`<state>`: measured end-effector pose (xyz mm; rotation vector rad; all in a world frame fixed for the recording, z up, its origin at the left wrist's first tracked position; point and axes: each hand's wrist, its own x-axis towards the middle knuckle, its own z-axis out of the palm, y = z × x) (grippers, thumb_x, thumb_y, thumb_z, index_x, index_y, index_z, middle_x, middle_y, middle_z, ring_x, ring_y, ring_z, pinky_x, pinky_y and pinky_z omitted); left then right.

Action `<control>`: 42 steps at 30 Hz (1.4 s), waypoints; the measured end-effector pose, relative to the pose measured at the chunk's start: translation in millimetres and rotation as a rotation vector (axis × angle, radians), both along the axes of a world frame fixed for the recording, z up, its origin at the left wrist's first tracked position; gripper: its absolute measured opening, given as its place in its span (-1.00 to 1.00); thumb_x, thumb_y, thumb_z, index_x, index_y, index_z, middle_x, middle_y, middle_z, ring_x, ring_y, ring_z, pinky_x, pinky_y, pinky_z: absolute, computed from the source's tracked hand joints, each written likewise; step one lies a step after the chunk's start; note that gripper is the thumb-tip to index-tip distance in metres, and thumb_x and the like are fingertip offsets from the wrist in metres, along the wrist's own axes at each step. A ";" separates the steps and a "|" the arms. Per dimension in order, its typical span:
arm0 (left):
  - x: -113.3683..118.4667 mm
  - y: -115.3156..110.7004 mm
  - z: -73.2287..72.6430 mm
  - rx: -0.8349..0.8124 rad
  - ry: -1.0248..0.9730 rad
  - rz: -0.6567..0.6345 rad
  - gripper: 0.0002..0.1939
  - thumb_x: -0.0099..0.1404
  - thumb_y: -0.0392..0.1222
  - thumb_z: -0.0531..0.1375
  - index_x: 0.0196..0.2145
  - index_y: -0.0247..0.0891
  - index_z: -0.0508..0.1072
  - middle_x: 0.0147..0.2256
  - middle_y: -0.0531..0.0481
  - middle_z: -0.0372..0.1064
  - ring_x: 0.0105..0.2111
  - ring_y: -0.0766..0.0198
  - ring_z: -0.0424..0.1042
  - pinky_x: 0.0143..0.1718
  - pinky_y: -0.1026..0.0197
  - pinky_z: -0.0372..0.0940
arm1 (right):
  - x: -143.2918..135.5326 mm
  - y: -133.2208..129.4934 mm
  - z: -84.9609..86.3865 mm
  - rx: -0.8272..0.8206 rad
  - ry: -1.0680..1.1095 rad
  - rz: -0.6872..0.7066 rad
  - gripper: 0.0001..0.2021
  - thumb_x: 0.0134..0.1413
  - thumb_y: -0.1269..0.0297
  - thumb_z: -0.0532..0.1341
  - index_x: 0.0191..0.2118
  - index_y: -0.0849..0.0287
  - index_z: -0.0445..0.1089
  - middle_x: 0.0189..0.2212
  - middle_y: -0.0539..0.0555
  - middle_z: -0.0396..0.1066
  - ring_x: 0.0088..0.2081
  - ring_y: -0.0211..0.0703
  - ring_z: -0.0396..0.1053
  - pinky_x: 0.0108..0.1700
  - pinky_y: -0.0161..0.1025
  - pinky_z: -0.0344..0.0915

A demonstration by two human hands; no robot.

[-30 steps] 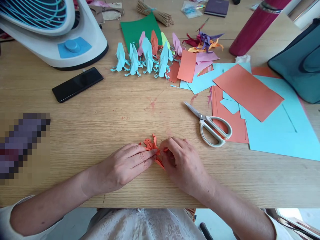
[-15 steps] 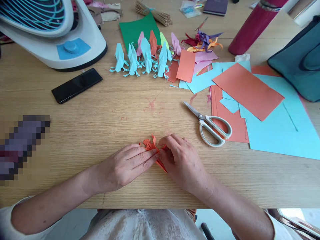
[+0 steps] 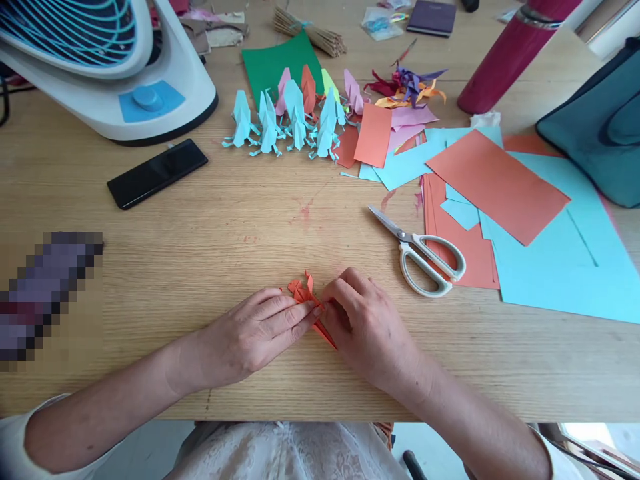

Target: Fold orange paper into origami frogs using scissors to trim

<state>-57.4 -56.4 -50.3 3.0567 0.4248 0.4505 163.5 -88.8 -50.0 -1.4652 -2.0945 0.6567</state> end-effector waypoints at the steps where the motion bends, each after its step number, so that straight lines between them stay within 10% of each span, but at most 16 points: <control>1: 0.0 -0.1 0.4 0.003 0.005 0.003 -0.72 0.45 -0.40 0.04 0.01 -0.44 0.46 -0.05 -0.18 0.46 -0.06 0.15 0.42 -0.02 0.07 0.35 | 0.2 -0.2 -0.3 0.008 -0.002 0.003 -0.89 0.21 0.49 0.15 -0.32 0.18 0.35 -0.36 0.02 0.29 -0.42 -0.27 0.23 -0.37 -0.28 0.13; 24: 0.7 -1.7 5.6 0.052 0.059 0.006 -0.71 0.46 -0.39 0.01 0.03 -0.40 0.44 -0.03 -0.18 0.46 -0.06 0.15 0.41 0.00 0.07 0.36 | 10.5 4.6 2.2 -0.079 0.062 0.048 -0.95 0.20 0.39 0.25 -0.25 0.15 0.36 -0.36 0.01 0.36 -0.38 -0.25 0.32 -0.38 -0.29 0.24; 42: 3.3 1.1 5.0 -0.028 -0.037 0.029 -0.74 0.44 -0.39 0.08 0.03 -0.47 0.44 -0.09 -0.24 0.48 -0.12 0.17 0.46 0.02 0.06 0.43 | 15.6 -0.4 3.7 0.386 -0.388 0.338 -0.78 0.36 0.47 0.09 -0.35 0.18 0.37 -0.45 0.06 0.28 -0.39 -0.13 0.19 -0.33 -0.13 0.12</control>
